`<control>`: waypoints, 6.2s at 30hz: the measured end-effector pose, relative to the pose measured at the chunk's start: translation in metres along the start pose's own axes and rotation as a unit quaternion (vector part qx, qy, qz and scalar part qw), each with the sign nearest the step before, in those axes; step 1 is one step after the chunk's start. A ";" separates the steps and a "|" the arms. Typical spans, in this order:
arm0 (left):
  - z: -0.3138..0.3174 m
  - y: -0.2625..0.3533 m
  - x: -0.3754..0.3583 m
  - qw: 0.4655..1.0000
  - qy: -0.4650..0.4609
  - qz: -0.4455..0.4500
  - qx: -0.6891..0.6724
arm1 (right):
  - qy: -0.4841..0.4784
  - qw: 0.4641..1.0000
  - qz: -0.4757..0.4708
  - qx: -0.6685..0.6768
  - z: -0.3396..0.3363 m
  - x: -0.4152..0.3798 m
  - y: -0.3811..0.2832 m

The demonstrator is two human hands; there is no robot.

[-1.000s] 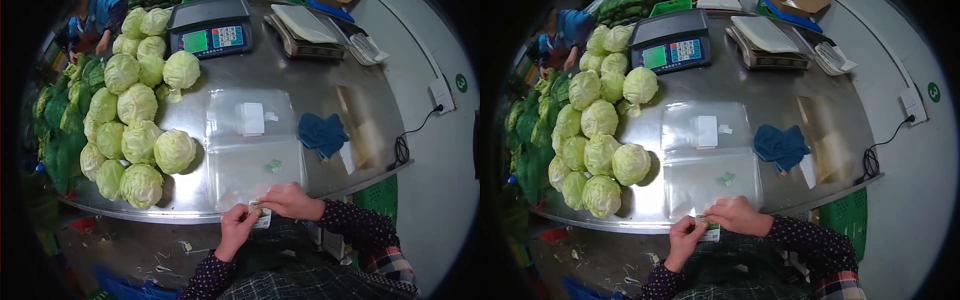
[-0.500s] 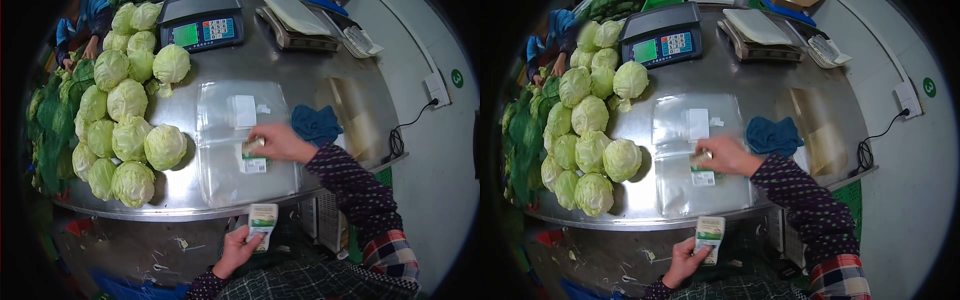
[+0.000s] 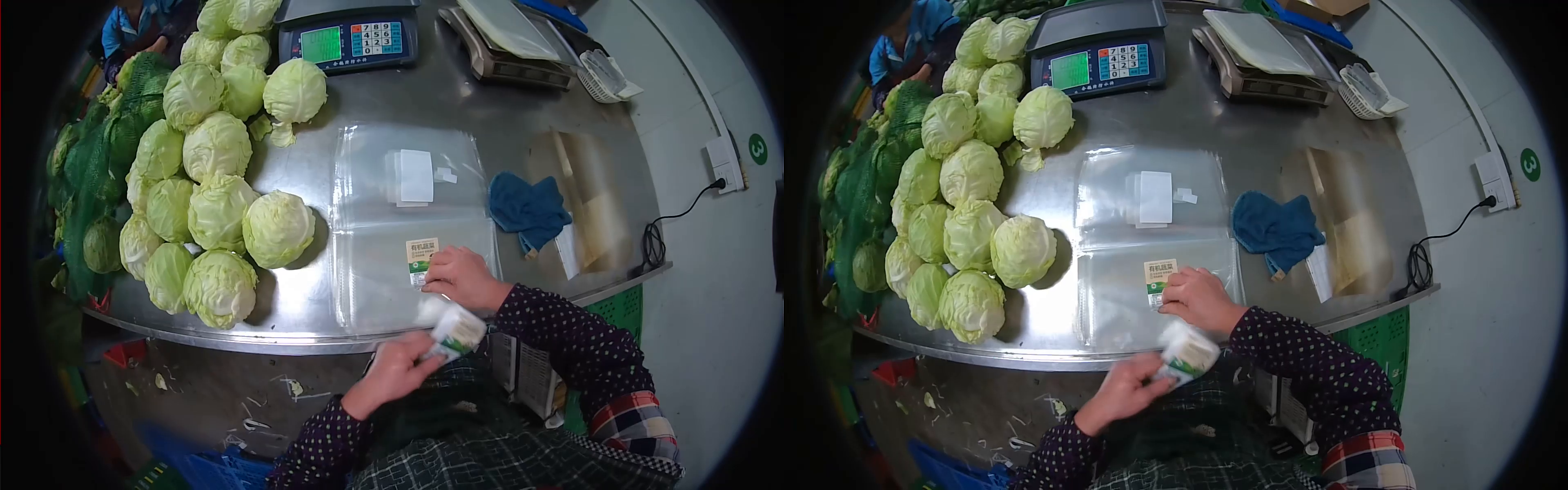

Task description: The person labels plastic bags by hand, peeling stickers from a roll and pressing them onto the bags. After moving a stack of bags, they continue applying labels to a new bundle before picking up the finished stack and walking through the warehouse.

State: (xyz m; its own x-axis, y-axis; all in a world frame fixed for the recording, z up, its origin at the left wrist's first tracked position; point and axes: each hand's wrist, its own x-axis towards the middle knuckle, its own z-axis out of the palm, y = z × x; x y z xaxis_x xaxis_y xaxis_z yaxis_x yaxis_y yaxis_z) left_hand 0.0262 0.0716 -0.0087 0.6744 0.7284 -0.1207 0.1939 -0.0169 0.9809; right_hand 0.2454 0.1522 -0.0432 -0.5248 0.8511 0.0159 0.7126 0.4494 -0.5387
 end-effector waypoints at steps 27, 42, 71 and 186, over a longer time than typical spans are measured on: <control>0.021 -0.008 -0.016 0.952 0.298 -0.068 -0.027 | -0.100 0.957 0.069 0.263 -0.062 0.012 -0.059; 0.022 -0.012 -0.021 0.945 0.306 -0.090 -0.075 | -0.093 0.964 0.054 0.242 -0.051 0.002 -0.073; 0.021 0.000 -0.042 0.986 0.139 -0.064 -0.070 | -0.023 0.995 -0.039 -0.088 -0.007 -0.002 -0.009; -0.004 -0.016 0.019 0.957 0.254 0.070 0.125 | -0.041 0.956 0.089 0.276 -0.035 -0.016 -0.049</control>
State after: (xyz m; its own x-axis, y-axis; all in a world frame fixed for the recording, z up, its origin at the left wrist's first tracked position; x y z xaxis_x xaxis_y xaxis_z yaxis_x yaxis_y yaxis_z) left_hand 0.0327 0.0887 -0.0259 0.2851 0.9450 0.1606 0.3340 -0.2550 0.9074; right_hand 0.2357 0.1260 0.0125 -0.4681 0.8669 -0.1715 0.4517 0.0679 -0.8896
